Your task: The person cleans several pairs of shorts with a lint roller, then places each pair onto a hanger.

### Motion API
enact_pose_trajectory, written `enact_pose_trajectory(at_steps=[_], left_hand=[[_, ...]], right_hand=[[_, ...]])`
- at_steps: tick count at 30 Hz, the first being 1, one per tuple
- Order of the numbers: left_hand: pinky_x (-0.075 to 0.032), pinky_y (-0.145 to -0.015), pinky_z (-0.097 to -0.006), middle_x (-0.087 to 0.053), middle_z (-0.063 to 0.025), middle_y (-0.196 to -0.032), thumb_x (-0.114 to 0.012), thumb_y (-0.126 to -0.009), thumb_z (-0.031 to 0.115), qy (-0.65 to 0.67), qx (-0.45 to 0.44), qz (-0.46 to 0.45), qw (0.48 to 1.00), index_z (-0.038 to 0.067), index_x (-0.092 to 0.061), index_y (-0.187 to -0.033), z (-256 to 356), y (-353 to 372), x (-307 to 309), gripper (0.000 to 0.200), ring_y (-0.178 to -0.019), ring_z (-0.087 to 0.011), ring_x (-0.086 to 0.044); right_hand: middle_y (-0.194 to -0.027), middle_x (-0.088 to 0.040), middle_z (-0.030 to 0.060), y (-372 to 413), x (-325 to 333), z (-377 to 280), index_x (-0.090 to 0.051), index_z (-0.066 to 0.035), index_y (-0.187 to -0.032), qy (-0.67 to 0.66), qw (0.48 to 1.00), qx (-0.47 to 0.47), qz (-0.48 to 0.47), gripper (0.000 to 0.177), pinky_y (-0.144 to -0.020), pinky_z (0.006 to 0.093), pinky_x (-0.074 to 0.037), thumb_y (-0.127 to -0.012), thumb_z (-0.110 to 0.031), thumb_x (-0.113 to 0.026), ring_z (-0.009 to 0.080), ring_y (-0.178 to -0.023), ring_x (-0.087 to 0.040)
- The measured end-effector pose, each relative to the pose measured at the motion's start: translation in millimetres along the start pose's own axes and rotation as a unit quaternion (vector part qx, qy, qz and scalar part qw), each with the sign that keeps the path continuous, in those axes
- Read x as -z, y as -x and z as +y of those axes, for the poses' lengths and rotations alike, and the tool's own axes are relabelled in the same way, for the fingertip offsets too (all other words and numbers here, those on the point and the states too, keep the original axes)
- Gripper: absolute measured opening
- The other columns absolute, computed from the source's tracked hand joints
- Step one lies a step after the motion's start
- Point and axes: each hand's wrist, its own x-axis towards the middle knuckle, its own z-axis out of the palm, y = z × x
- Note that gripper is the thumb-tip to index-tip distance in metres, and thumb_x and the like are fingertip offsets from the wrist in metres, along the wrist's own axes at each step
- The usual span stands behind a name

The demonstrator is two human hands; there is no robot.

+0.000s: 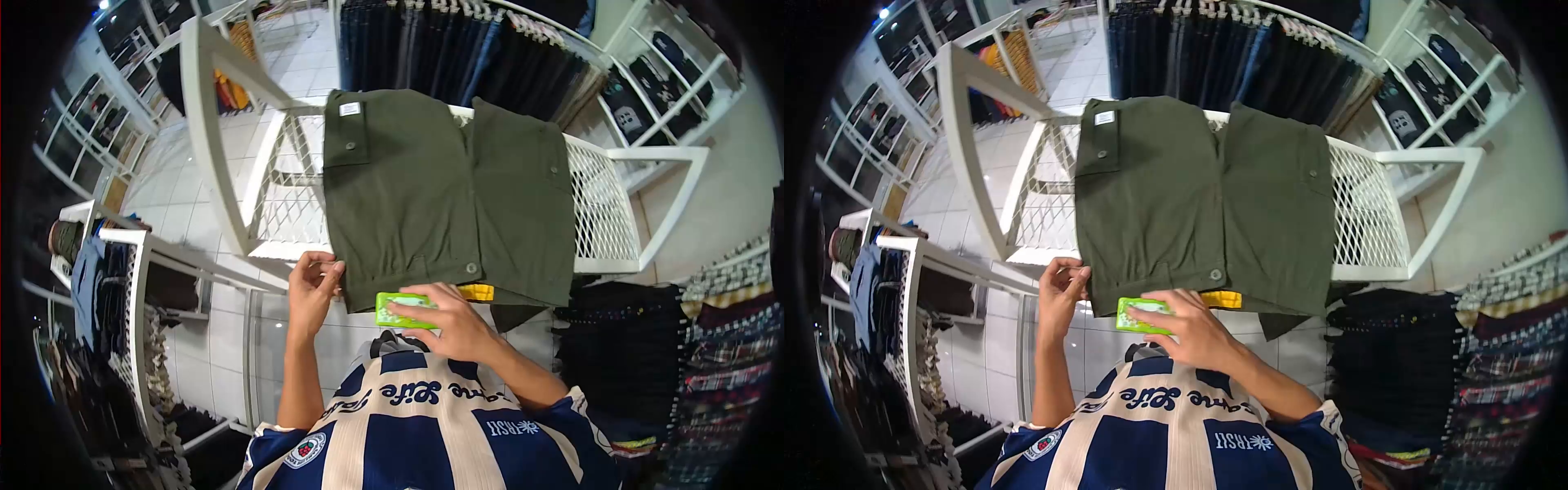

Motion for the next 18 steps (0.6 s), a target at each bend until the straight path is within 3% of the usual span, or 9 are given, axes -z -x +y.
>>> enact_pose_trajectory(at_steps=[1, 3, 5, 7, 9, 12, 15, 17, 18], left_hand=[[-0.048, -0.056, -0.0220, -0.064, -0.0014, -0.082, -0.075, -0.094, 0.011, 0.006, -0.015, -0.011, 1.000, 0.004, -0.059, -0.109, -3.3, 0.8, 1.9, 0.023, -0.066, -0.0060, -0.056], [-0.046, -0.058, -0.0201, -0.063, -0.0005, -0.080, -0.076, -0.094, 0.011, 0.004, -0.002, 0.019, 1.000, 0.004, -0.057, -0.112, -3.1, 5.3, -5.6, 0.026, -0.065, -0.0048, -0.054], [-0.044, -0.059, -0.0189, -0.062, 0.0002, -0.078, -0.076, -0.095, 0.012, -0.026, -0.011, 0.021, 0.999, 0.005, -0.056, -0.114, -7.4, 9.8, -9.7, 0.028, -0.065, -0.0040, -0.052], [-0.042, -0.061, -0.0176, -0.061, 0.0010, -0.077, -0.076, -0.095, 0.012, -0.060, -0.037, 0.022, 0.997, 0.005, -0.055, -0.115, -4.3, 7.9, -17.4, 0.030, -0.066, -0.0033, -0.051], [-0.039, -0.063, -0.0174, -0.060, 0.0019, -0.077, -0.076, -0.094, 0.011, -0.116, -0.047, 0.033, 0.992, 0.004, -0.054, -0.117, -0.7, 10.2, -26.1, 0.032, -0.068, -0.0028, -0.050], [-0.041, -0.065, -0.0186, -0.063, 0.0008, -0.082, -0.075, -0.095, 0.010, -0.090, -0.090, 0.044, 0.991, 0.004, -0.055, -0.119, -9.4, 5.9, -38.4, 0.032, -0.072, -0.0035, -0.052], [-0.043, -0.069, -0.0190, -0.064, -0.0009, -0.089, -0.075, -0.095, 0.010, -0.115, -0.079, 0.048, 0.989, 0.003, -0.057, -0.123, 4.7, 13.2, -52.8, 0.034, -0.077, -0.0045, -0.054], [-0.035, -0.063, -0.0202, -0.059, 0.0036, -0.080, -0.079, -0.093, 0.020, -0.117, -0.118, 0.060, 0.984, 0.006, -0.060, -0.126, -6.6, 10.8, -54.2, 0.041, -0.069, -0.0038, -0.043], [-0.036, -0.063, -0.0205, -0.060, 0.0023, -0.081, -0.078, -0.093, 0.021, -0.117, -0.122, 0.061, 0.984, 0.006, -0.059, -0.129, -7.4, 11.7, -58.1, 0.043, -0.071, -0.0043, -0.047]], right_hand=[[-0.132, -0.061, 0.0138, 9.0, 8.8, -2.9, -0.067, -0.020, -0.136, -0.044, 0.998, -0.034, 0.028, 0.055, -0.101, 0.0438, -0.046, -0.083, -0.012, -0.078, 0.0324, -0.120, -0.059], [-0.127, -0.063, 0.0152, 24.8, 52.5, 17.0, -0.068, -0.015, -0.134, 0.132, 0.966, -0.123, 0.185, 0.050, -0.102, 0.0442, -0.047, -0.085, -0.011, -0.078, 0.0347, -0.118, -0.060], [-0.124, -0.065, 0.0174, 50.9, 97.7, 52.6, -0.067, -0.009, -0.132, 0.174, 0.902, -0.232, 0.320, 0.046, -0.101, 0.0456, -0.048, -0.087, -0.012, -0.076, 0.0360, -0.116, -0.061], [-0.121, -0.066, 0.0192, 91.5, 135.7, 102.4, -0.067, -0.006, -0.133, 0.236, 0.831, -0.332, 0.380, 0.045, -0.102, 0.0456, -0.047, -0.089, -0.014, -0.075, 0.0367, -0.115, -0.061], [-0.122, -0.065, 0.0200, 124.9, 162.7, 148.7, -0.066, -0.006, -0.133, 0.284, 0.792, -0.381, 0.383, 0.045, -0.103, 0.0458, -0.047, -0.090, -0.015, -0.074, 0.0375, -0.115, -0.061], [-0.121, -0.065, 0.0203, 156.4, 183.7, 200.8, -0.066, -0.008, -0.135, 0.338, 0.790, -0.361, 0.363, 0.047, -0.102, 0.0461, -0.047, -0.089, -0.015, -0.075, 0.0392, -0.115, -0.060], [-0.124, -0.064, 0.0203, 164.4, 192.8, 216.0, -0.066, -0.010, -0.135, 0.335, 0.787, -0.384, 0.347, 0.047, -0.102, 0.0476, -0.046, -0.089, -0.017, -0.075, 0.0408, -0.116, -0.059], [-0.125, -0.063, 0.0206, 175.3, 193.4, 221.9, -0.068, -0.014, -0.133, 0.330, 0.795, -0.369, 0.351, 0.046, -0.101, 0.0476, -0.046, -0.089, -0.024, -0.076, 0.0414, -0.116, -0.058], [-0.124, -0.062, 0.0205, 168.0, 191.0, 202.2, -0.070, -0.013, -0.129, 0.416, 0.760, -0.349, 0.357, 0.043, -0.098, 0.0478, -0.046, -0.090, -0.029, -0.075, 0.0412, -0.115, -0.058]])
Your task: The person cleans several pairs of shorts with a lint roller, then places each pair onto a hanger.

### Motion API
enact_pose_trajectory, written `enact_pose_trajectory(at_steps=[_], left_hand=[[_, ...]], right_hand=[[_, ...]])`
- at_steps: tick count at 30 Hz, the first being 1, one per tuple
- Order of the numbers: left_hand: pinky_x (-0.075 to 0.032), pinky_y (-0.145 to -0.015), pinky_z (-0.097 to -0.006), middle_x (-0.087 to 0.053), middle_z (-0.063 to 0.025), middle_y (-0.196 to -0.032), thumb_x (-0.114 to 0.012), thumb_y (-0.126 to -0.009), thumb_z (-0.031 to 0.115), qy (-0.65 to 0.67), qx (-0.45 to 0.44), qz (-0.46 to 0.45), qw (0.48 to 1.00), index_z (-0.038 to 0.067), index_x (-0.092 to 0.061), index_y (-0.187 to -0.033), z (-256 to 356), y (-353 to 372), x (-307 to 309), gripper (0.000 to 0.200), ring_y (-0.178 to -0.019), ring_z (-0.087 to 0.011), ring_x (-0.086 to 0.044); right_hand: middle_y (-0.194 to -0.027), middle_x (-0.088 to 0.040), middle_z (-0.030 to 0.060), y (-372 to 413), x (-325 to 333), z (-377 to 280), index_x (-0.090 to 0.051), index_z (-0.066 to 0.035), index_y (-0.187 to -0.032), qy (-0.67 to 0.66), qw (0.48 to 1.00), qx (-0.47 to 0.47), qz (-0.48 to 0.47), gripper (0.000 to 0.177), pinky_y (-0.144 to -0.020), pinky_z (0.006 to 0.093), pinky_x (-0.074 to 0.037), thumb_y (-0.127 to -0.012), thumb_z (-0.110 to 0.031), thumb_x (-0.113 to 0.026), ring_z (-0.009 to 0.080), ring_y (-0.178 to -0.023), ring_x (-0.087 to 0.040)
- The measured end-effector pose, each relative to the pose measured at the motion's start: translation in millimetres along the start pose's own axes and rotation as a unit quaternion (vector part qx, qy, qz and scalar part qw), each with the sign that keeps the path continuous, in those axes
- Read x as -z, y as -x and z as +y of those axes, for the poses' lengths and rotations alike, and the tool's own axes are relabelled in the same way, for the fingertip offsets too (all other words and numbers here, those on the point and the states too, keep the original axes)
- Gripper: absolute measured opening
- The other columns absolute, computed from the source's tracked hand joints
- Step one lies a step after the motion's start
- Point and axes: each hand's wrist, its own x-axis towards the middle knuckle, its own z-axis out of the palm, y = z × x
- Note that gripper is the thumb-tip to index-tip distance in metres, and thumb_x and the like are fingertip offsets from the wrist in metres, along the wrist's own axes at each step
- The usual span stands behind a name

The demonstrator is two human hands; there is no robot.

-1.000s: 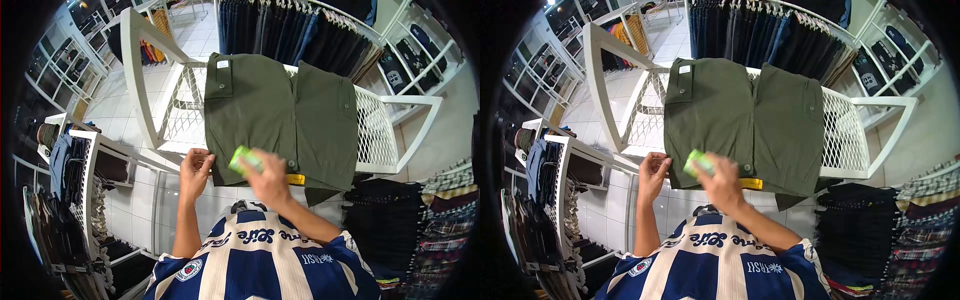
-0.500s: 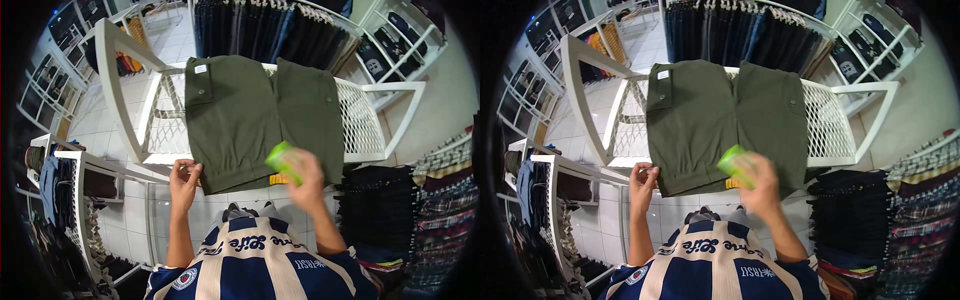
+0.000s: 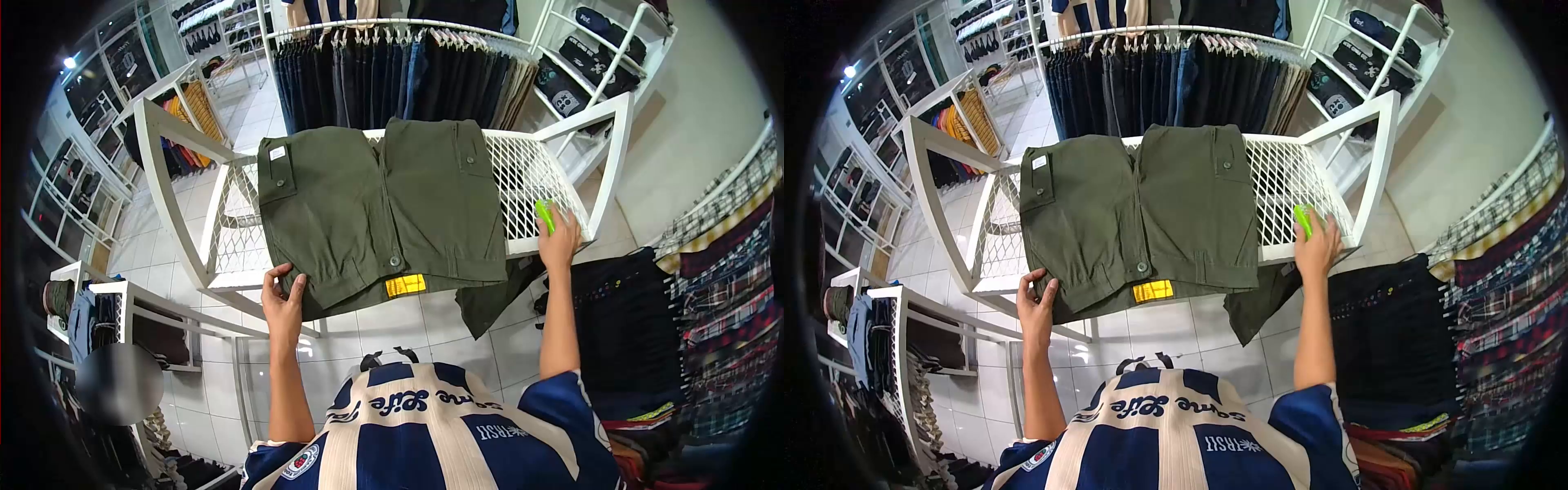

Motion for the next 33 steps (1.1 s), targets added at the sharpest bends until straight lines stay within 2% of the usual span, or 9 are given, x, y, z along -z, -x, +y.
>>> enact_pose_trajectory(at_steps=[2, 5, 7, 11, 26, 27, 29, 31, 33], left_hand=[[-0.038, -0.065, -0.0208, -0.061, 0.0013, -0.082, -0.078, -0.093, 0.021, 0.001, 0.008, 0.013, 1.000, 0.006, -0.058, -0.131, -2.4, 5.0, -8.8, 0.045, -0.073, -0.0049, -0.049], [-0.042, -0.069, -0.0220, -0.065, -0.0017, -0.086, -0.079, -0.094, 0.022, 0.038, 0.023, 0.055, 0.997, 0.007, -0.052, -0.136, 7.8, 25.2, -24.1, 0.052, -0.079, -0.0069, -0.056], [-0.043, -0.064, -0.0228, -0.066, -0.0050, -0.092, -0.079, -0.092, 0.019, 0.012, 0.080, 0.145, 0.986, 0.005, -0.052, -0.132, 15.8, 36.3, -28.1, 0.050, -0.074, -0.0079, -0.056], [-0.043, -0.061, -0.0245, -0.070, -0.0075, -0.092, -0.083, -0.089, 0.021, 0.078, 0.075, 0.088, 0.990, -0.001, -0.055, -0.126, -15.5, 21.1, -24.7, 0.052, -0.074, -0.0081, -0.057], [-0.055, -0.065, -0.0249, -0.073, -0.0071, -0.090, -0.080, -0.091, 0.014, 0.184, 0.061, 0.121, 0.974, 0.002, -0.060, -0.125, -24.4, 33.1, -56.4, 0.042, -0.078, -0.0112, -0.068], [-0.056, -0.063, -0.0253, -0.074, -0.0076, -0.096, -0.076, -0.095, 0.019, 0.148, 0.077, 0.129, 0.978, 0.006, -0.058, -0.133, -22.9, 38.8, -51.9, 0.044, -0.077, -0.0116, -0.069], [-0.056, -0.065, -0.0249, -0.074, -0.0100, -0.101, -0.073, -0.098, 0.024, 0.169, 0.083, 0.163, 0.969, 0.002, -0.058, -0.130, -14.2, 58.4, -46.7, 0.042, -0.081, -0.0141, -0.070], [-0.055, -0.063, -0.0248, -0.073, -0.0097, -0.105, -0.068, -0.101, 0.031, 0.139, 0.081, 0.173, 0.972, 0.005, -0.059, -0.130, -16.2, 84.3, -39.3, 0.040, -0.081, -0.0133, -0.070], [-0.056, -0.064, -0.0254, -0.073, -0.0109, -0.105, -0.066, -0.102, 0.032, 0.133, 0.106, 0.156, 0.973, 0.004, -0.061, -0.128, -26.8, 113.3, -28.4, 0.038, -0.083, -0.0148, -0.071]], right_hand=[[-0.120, -0.064, 0.0200, 12.7, 25.3, -30.2, -0.074, -0.010, -0.110, -0.001, 0.998, -0.014, 0.059, 0.037, -0.094, 0.0478, -0.045, -0.091, -0.042, -0.074, 0.0400, -0.112, -0.059], [-0.076, -0.071, 0.0157, 50.6, 49.4, -69.1, -0.070, -0.002, -0.087, -0.252, 0.941, -0.169, -0.152, 0.046, -0.071, 0.0445, -0.052, -0.091, -0.048, -0.073, 0.0349, -0.074, -0.069], [-0.073, -0.071, 0.0115, 70.2, 47.2, -77.5, -0.069, 0.002, -0.088, -0.322, 0.866, -0.212, -0.318, 0.049, -0.057, 0.0342, -0.052, -0.093, -0.047, -0.073, 0.0212, -0.060, -0.067], [-0.077, -0.067, 0.0021, 67.0, 41.5, -73.6, -0.067, -0.001, -0.101, -0.524, 0.751, -0.286, -0.283, 0.029, -0.048, 0.0225, -0.045, -0.096, -0.029, -0.074, 0.0094, -0.056, -0.061], [-0.081, -0.065, 0.0014, 86.1, 27.8, -24.7, -0.066, -0.005, -0.106, -0.563, 0.704, -0.305, -0.306, 0.029, -0.053, 0.0244, -0.045, -0.095, -0.030, -0.076, 0.0091, -0.064, -0.060], [-0.081, -0.065, 0.0014, 94.1, 23.2, -17.6, -0.066, -0.005, -0.106, -0.563, 0.702, -0.295, -0.321, 0.029, -0.053, 0.0244, -0.045, -0.095, -0.030, -0.076, 0.0091, -0.064, -0.060], [-0.080, -0.061, 0.0044, 115.0, 9.6, -7.9, -0.063, -0.003, -0.104, -0.443, 0.864, -0.183, -0.153, 0.034, -0.064, 0.0310, -0.048, -0.092, -0.031, -0.079, 0.0154, -0.069, -0.059], [-0.080, -0.055, 0.0049, 124.0, 52.1, -34.2, -0.059, -0.001, -0.101, -0.326, 0.937, -0.107, -0.069, 0.035, -0.071, 0.0365, -0.046, -0.091, -0.028, -0.080, 0.0195, -0.070, -0.053], [-0.080, -0.049, 0.0035, 146.3, 74.4, -63.4, -0.059, -0.002, -0.100, -0.360, 0.910, -0.108, -0.176, 0.028, -0.056, 0.0300, -0.038, -0.090, -0.020, -0.078, 0.0123, -0.059, -0.041]])
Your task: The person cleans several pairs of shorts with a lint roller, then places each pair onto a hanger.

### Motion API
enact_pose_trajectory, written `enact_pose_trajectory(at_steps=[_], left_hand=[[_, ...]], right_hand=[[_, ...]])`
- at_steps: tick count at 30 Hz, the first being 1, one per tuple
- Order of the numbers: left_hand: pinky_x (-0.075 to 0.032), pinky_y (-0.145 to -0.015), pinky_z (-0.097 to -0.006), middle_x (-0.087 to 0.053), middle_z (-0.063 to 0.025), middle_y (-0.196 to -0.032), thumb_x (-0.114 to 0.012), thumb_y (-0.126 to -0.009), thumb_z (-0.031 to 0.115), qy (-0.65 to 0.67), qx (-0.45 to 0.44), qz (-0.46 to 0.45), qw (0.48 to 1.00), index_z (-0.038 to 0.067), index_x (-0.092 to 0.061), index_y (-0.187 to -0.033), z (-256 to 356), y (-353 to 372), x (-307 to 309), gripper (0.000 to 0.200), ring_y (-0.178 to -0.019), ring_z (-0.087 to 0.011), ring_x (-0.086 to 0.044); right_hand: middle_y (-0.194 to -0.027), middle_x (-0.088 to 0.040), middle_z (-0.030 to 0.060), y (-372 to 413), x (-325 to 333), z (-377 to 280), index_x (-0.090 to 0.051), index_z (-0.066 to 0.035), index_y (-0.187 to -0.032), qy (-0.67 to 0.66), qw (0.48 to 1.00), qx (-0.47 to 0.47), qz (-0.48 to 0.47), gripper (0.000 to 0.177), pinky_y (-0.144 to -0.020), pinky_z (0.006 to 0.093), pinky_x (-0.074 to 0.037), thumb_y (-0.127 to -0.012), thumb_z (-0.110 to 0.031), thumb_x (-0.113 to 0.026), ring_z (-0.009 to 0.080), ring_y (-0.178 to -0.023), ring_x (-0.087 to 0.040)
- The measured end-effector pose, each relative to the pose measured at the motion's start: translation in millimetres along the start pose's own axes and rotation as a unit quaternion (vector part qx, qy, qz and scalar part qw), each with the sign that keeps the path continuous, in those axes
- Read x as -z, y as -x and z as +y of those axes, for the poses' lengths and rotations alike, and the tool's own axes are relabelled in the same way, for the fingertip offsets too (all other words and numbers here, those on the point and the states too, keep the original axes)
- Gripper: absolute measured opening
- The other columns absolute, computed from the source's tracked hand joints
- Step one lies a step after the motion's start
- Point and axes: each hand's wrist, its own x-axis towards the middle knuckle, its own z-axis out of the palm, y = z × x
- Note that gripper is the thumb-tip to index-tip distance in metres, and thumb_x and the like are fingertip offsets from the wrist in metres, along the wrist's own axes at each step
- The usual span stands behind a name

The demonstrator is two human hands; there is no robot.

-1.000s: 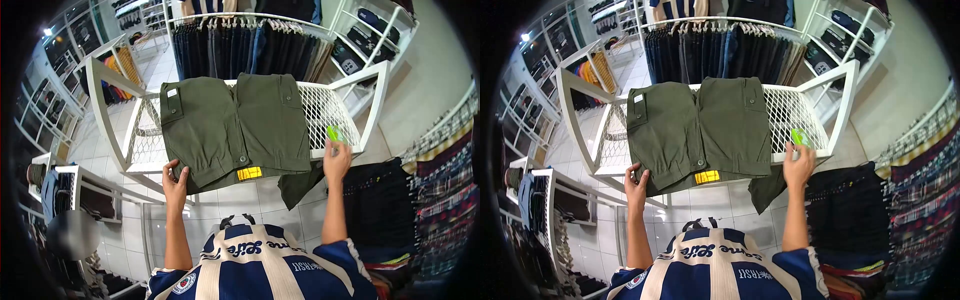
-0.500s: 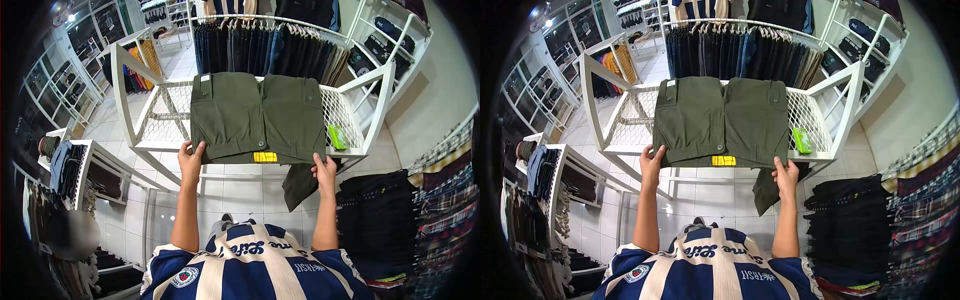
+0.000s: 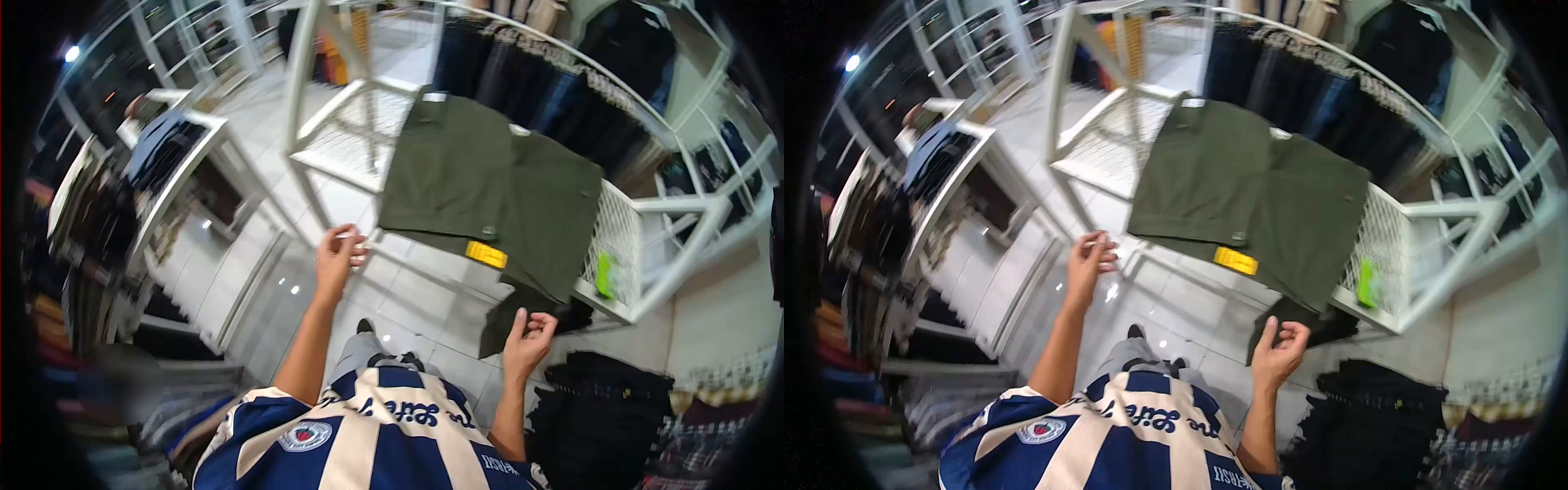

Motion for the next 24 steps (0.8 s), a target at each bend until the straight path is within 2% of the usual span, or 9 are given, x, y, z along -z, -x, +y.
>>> enact_pose_trajectory(at_steps=[2, 3, 4, 6, 11, 15, 20, 22, 24], left_hand=[[-0.056, -0.064, -0.0262, -0.073, -0.0116, -0.106, -0.065, -0.102, 0.032, -0.008, 0.042, -0.008, 0.999, 0.004, -0.062, -0.125, -8.5, 22.3, 20.1, 0.036, -0.083, -0.0158, -0.072], [-0.056, -0.064, -0.0265, -0.073, -0.0115, -0.106, -0.065, -0.103, 0.032, -0.011, 0.055, 0.002, 0.998, 0.004, -0.062, -0.125, -14.6, 30.6, 29.8, 0.036, -0.083, -0.0163, -0.072], [-0.056, -0.064, -0.0268, -0.073, -0.0115, -0.106, -0.064, -0.103, 0.032, -0.013, 0.065, 0.011, 0.998, 0.004, -0.062, -0.124, -20.4, 37.4, 41.0, 0.035, -0.083, -0.0169, -0.072], [-0.057, -0.065, -0.0275, -0.073, -0.0116, -0.106, -0.064, -0.103, 0.032, -0.016, 0.074, 0.032, 0.997, 0.004, -0.062, -0.124, -27.9, 46.6, 68.1, 0.035, -0.083, -0.0173, -0.073], [-0.057, -0.069, -0.0284, -0.073, -0.0112, -0.107, -0.065, -0.103, 0.034, 0.033, 0.079, 0.114, 0.990, 0.005, -0.062, -0.123, -18.1, 72.0, 144.7, 0.036, -0.087, -0.0176, -0.072], [-0.057, -0.072, -0.0310, -0.073, -0.0108, -0.107, -0.065, -0.102, 0.036, 0.016, 0.074, 0.183, 0.980, 0.005, -0.062, -0.124, -17.5, 91.0, 221.3, 0.038, -0.089, -0.0184, -0.072], [-0.055, -0.069, -0.0288, -0.074, -0.0094, -0.103, -0.066, -0.101, 0.032, 0.042, 0.096, 0.241, 0.965, 0.006, -0.064, -0.121, -30.5, 102.9, 317.1, 0.033, -0.086, -0.0165, -0.071], [-0.055, -0.070, -0.0288, -0.073, -0.0090, -0.105, -0.065, -0.102, 0.031, 0.047, 0.101, 0.244, 0.963, 0.006, -0.064, -0.122, -33.1, 98.0, 355.0, 0.033, -0.087, -0.0157, -0.071], [-0.055, -0.071, -0.0288, -0.073, -0.0086, -0.106, -0.065, -0.102, 0.030, 0.047, 0.112, 0.252, 0.960, 0.006, -0.063, -0.123, -37.2, 92.6, 380.6, 0.032, -0.088, -0.0150, -0.070]], right_hand=[[-0.080, -0.051, 0.0038, 27.8, -31.6, -9.5, -0.062, -0.003, -0.102, -0.053, 0.990, 0.051, -0.118, 0.026, -0.052, 0.0276, -0.035, -0.089, -0.017, -0.079, 0.0099, -0.056, -0.038], [-0.083, -0.056, 0.0040, 38.6, -46.8, -17.0, -0.066, -0.003, -0.103, -0.068, 0.976, 0.071, -0.192, 0.021, -0.053, 0.0287, -0.037, -0.088, -0.013, -0.077, 0.0104, -0.054, -0.040], [-0.083, -0.056, 0.0040, 48.5, -61.1, -26.5, -0.066, -0.003, -0.103, -0.082, 0.969, 0.084, -0.219, 0.021, -0.053, 0.0287, -0.037, -0.088, -0.013, -0.077, 0.0104, -0.054, -0.040], [-0.086, -0.060, 0.0052, 67.6, -91.6, -51.2, -0.069, -0.003, -0.104, -0.105, 0.928, 0.105, -0.342, 0.019, -0.052, 0.0295, -0.038, -0.089, -0.012, -0.076, 0.0107, -0.053, -0.043], [-0.088, -0.064, 0.0068, 112.4, -164.9, -113.6, -0.071, -0.003, -0.104, -0.147, 0.836, 0.154, -0.506, 0.017, -0.055, 0.0281, -0.044, -0.089, -0.011, -0.075, 0.0115, -0.059, -0.052], [-0.086, -0.067, 0.0072, 165.6, -237.3, -157.8, -0.073, -0.004, -0.102, -0.175, 0.776, 0.186, -0.576, 0.016, -0.058, 0.0264, -0.046, -0.090, -0.014, -0.074, 0.0122, -0.061, -0.055], [-0.084, -0.069, 0.0048, 240.7, -314.6, -219.9, -0.074, -0.005, -0.103, -0.163, 0.750, 0.195, -0.611, 0.019, -0.060, 0.0271, -0.048, -0.090, -0.019, -0.076, 0.0104, -0.062, -0.055], [-0.081, -0.067, 0.0003, 267.4, -343.7, -237.1, -0.072, -0.003, -0.104, -0.156, 0.730, 0.165, -0.645, 0.020, -0.058, 0.0232, -0.045, -0.094, -0.020, -0.075, 0.0064, -0.063, -0.054], [-0.084, -0.070, 0.0031, 287.6, -371.8, -253.4, -0.074, -0.006, -0.105, -0.135, 0.723, 0.155, -0.660, 0.021, -0.061, 0.0267, -0.048, -0.092, -0.023, -0.075, 0.0092, -0.063, -0.055]])
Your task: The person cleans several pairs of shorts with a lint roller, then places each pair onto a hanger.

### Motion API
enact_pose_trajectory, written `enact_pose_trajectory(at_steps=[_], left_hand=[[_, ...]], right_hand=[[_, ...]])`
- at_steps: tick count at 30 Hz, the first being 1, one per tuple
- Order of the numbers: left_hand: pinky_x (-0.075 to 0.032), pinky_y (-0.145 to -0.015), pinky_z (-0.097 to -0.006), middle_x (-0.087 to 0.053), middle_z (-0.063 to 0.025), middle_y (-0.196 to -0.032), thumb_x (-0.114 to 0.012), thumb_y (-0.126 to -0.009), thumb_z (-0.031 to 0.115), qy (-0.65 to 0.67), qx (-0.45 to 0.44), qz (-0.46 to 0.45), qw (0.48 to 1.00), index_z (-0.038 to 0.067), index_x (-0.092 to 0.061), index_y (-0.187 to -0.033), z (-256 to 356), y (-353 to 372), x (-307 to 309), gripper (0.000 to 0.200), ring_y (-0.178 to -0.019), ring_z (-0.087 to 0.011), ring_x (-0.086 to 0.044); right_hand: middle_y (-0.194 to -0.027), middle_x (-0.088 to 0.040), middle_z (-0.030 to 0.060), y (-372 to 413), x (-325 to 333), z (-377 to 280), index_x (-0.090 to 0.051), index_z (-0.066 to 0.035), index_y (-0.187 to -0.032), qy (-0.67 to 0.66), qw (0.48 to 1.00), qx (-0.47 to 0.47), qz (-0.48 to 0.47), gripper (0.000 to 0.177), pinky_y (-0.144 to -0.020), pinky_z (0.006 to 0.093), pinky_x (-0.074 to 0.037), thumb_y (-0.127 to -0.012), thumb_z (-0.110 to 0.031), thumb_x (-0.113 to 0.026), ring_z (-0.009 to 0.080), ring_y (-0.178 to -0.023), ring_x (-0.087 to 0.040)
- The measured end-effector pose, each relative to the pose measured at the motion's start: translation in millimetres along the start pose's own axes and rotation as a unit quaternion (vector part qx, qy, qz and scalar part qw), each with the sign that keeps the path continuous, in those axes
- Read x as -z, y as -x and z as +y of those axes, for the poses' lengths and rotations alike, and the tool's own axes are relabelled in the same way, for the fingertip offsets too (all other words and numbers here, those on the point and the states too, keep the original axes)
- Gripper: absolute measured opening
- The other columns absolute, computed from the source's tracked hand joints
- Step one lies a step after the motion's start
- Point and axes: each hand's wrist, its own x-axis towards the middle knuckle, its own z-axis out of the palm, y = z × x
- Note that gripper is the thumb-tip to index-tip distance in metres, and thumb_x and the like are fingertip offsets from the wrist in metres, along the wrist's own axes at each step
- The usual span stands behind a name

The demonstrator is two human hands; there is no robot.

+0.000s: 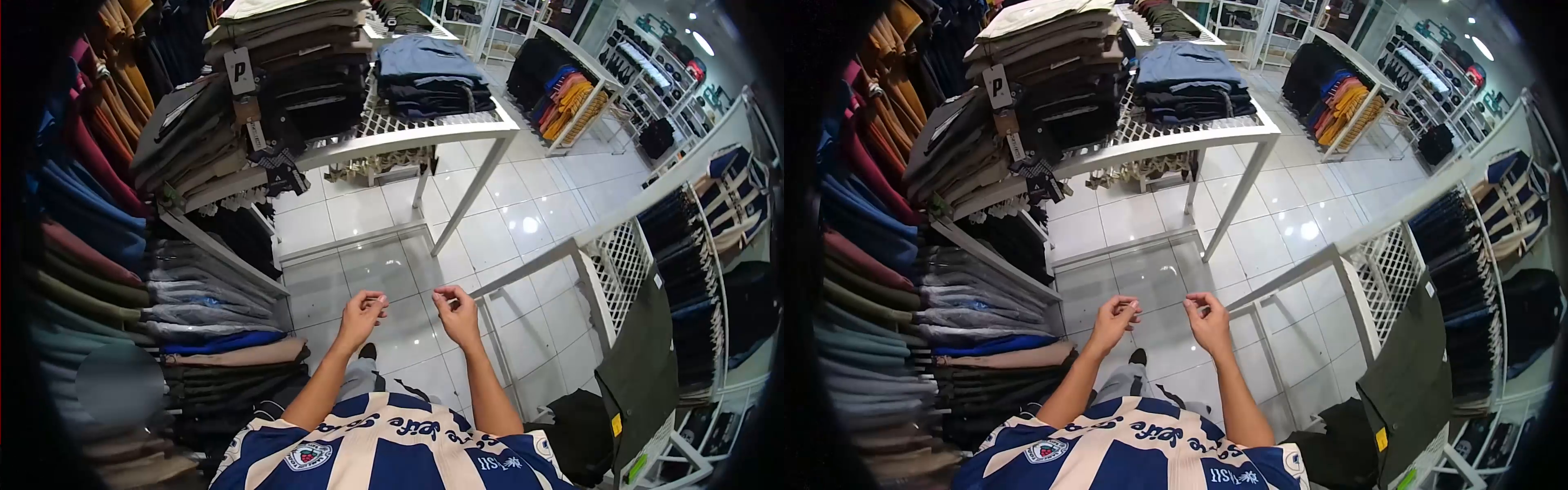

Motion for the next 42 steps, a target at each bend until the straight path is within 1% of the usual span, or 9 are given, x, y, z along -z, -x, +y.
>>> enact_pose_trajectory(at_steps=[6, 12, 14, 16, 20, 22, 24, 33, 42], left_hand=[[-0.054, -0.072, -0.0293, -0.072, -0.0073, -0.106, -0.064, -0.102, 0.030, -0.037, -0.016, -0.046, 0.998, 0.007, -0.064, -0.122, 40.3, -65.9, 15.6, 0.030, -0.090, -0.0152, -0.070], [-0.055, -0.073, -0.0300, -0.073, -0.0072, -0.104, -0.066, -0.101, 0.028, -0.108, -0.068, -0.067, 0.990, 0.005, -0.064, -0.124, 65.7, -149.8, -35.1, 0.033, -0.086, -0.0157, -0.071], [-0.056, -0.073, -0.0301, -0.073, -0.0073, -0.102, -0.066, -0.100, 0.028, -0.133, -0.094, -0.067, 0.984, 0.004, -0.064, -0.125, 69.1, -186.0, -59.1, 0.034, -0.084, -0.0157, -0.071], [-0.056, -0.072, -0.0311, -0.074, -0.0088, -0.100, -0.068, -0.098, 0.029, -0.217, -0.175, -0.031, 0.960, 0.005, -0.064, -0.126, 72.1, -225.9, -81.8, 0.038, -0.080, -0.0165, -0.072], [-0.056, -0.074, -0.0350, -0.075, -0.0112, -0.100, -0.071, -0.095, 0.034, -0.259, -0.185, 0.058, 0.946, 0.007, -0.064, -0.126, 107.0, -274.7, -125.4, 0.042, -0.082, -0.0204, -0.074], [-0.056, -0.075, -0.0382, -0.076, -0.0117, -0.101, -0.074, -0.091, 0.040, -0.308, -0.162, 0.197, 0.916, 0.009, -0.065, -0.123, 113.8, -299.2, -138.8, 0.045, -0.083, -0.0242, -0.074], [-0.057, -0.076, -0.0390, -0.077, -0.0088, -0.097, -0.076, -0.090, 0.044, -0.323, -0.182, 0.253, 0.894, 0.007, -0.066, -0.118, 110.3, -316.9, -147.3, 0.047, -0.080, -0.0255, -0.075], [-0.057, -0.072, -0.0372, -0.078, -0.0075, -0.091, -0.073, -0.093, 0.042, -0.374, -0.159, 0.271, 0.872, 0.007, -0.073, -0.107, 110.5, -340.7, -152.9, 0.037, -0.077, -0.0233, -0.075], [-0.057, -0.072, -0.0359, -0.077, -0.0063, -0.092, -0.071, -0.094, 0.041, -0.340, -0.178, 0.308, 0.871, 0.008, -0.072, -0.108, 107.8, -335.7, -159.7, 0.036, -0.074, -0.0220, -0.074]], right_hand=[[-0.082, -0.070, 0.0020, -75.0, -31.4, -5.8, -0.074, -0.004, -0.105, -0.068, 0.998, 0.012, -0.001, 0.022, -0.061, 0.0256, -0.048, -0.094, -0.023, -0.074, 0.0081, -0.065, -0.058], [-0.084, -0.069, 0.0001, -170.4, -22.9, 2.1, -0.071, -0.005, -0.107, -0.143, 0.988, -0.054, 0.005, 0.025, -0.060, 0.0244, -0.047, -0.098, -0.028, -0.072, 0.0073, -0.067, -0.058], [-0.089, -0.069, 0.0009, -216.5, -25.8, 24.1, -0.070, -0.005, -0.111, -0.197, 0.980, -0.010, 0.002, 0.026, -0.063, 0.0244, -0.047, -0.099, -0.028, -0.071, 0.0067, -0.075, -0.059], [-0.096, -0.070, 0.0035, -259.7, -28.5, 28.3, -0.068, -0.003, -0.115, -0.216, 0.976, -0.016, 0.001, 0.028, -0.071, 0.0264, -0.049, -0.100, -0.027, -0.069, 0.0091, -0.083, -0.061], [-0.122, -0.068, 0.0132, -351.1, -52.3, 60.5, -0.060, 0.002, -0.131, -0.245, 0.968, 0.050, 0.015, 0.040, -0.096, 0.0341, -0.049, -0.103, -0.026, -0.064, 0.0197, -0.111, -0.063], [-0.128, -0.066, 0.0160, -386.1, -61.8, 56.7, -0.056, 0.002, -0.136, -0.243, 0.970, 0.031, 0.009, 0.044, -0.101, 0.0354, -0.047, -0.103, -0.026, -0.063, 0.0227, -0.116, -0.062], [-0.138, -0.059, 0.0220, -404.1, -65.8, 50.9, -0.048, 0.003, -0.145, -0.273, 0.962, -0.016, -0.015, 0.052, -0.104, 0.0368, -0.046, -0.103, -0.025, -0.062, 0.0265, -0.124, -0.059], [-0.104, -0.073, 0.0136, -430.8, -58.2, 56.3, -0.061, 0.003, -0.129, -0.324, 0.940, 0.018, -0.102, 0.036, -0.087, 0.0316, -0.053, -0.100, -0.019, -0.065, 0.0209, -0.093, -0.070], [-0.101, -0.072, 0.0052, -445.0, -32.7, 54.5, -0.070, 0.003, -0.119, -0.349, 0.934, -0.009, -0.069, 0.030, -0.085, 0.0291, -0.051, -0.100, -0.020, -0.062, 0.0134, -0.088, -0.065]])
